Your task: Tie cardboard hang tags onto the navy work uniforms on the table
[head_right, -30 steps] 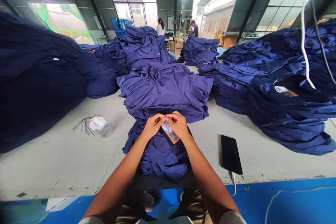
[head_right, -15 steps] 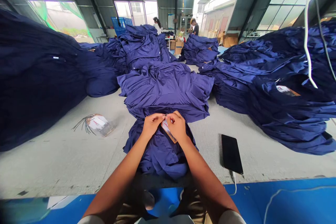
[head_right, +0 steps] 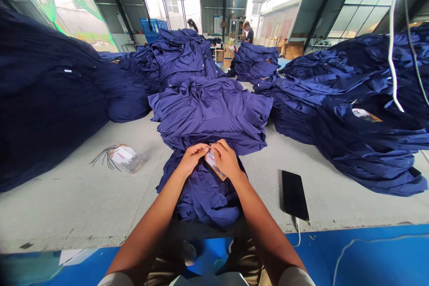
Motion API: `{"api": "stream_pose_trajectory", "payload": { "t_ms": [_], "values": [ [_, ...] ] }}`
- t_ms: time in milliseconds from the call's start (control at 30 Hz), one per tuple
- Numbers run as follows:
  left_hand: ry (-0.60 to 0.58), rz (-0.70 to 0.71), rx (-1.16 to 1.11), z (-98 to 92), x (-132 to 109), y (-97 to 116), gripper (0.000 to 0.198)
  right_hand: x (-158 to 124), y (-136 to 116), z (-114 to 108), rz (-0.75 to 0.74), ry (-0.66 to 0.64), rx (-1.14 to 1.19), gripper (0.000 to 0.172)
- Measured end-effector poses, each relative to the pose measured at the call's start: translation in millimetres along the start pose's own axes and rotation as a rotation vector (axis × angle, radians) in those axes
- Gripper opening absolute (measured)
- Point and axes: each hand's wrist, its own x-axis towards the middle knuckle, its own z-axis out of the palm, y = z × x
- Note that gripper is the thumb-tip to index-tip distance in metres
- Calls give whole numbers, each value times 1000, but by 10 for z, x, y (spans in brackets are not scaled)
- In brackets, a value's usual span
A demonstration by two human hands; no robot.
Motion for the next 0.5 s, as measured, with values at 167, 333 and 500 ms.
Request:
{"api": "stream_pose_trajectory", "payload": {
  "t_ms": [167, 333, 500],
  "values": [
    [-68, -87, -48, -34, 20, 12, 39, -16, 56, -23, -36, 5, -52, 28],
    [-58, -156, -98, -47, 35, 0, 39, -17, 103, -26, -56, 24, -47, 27],
    [16, -180, -137, -47, 46, -8, 38, -2, 105, -15, -60, 37, -8, 26]
  ]
}}
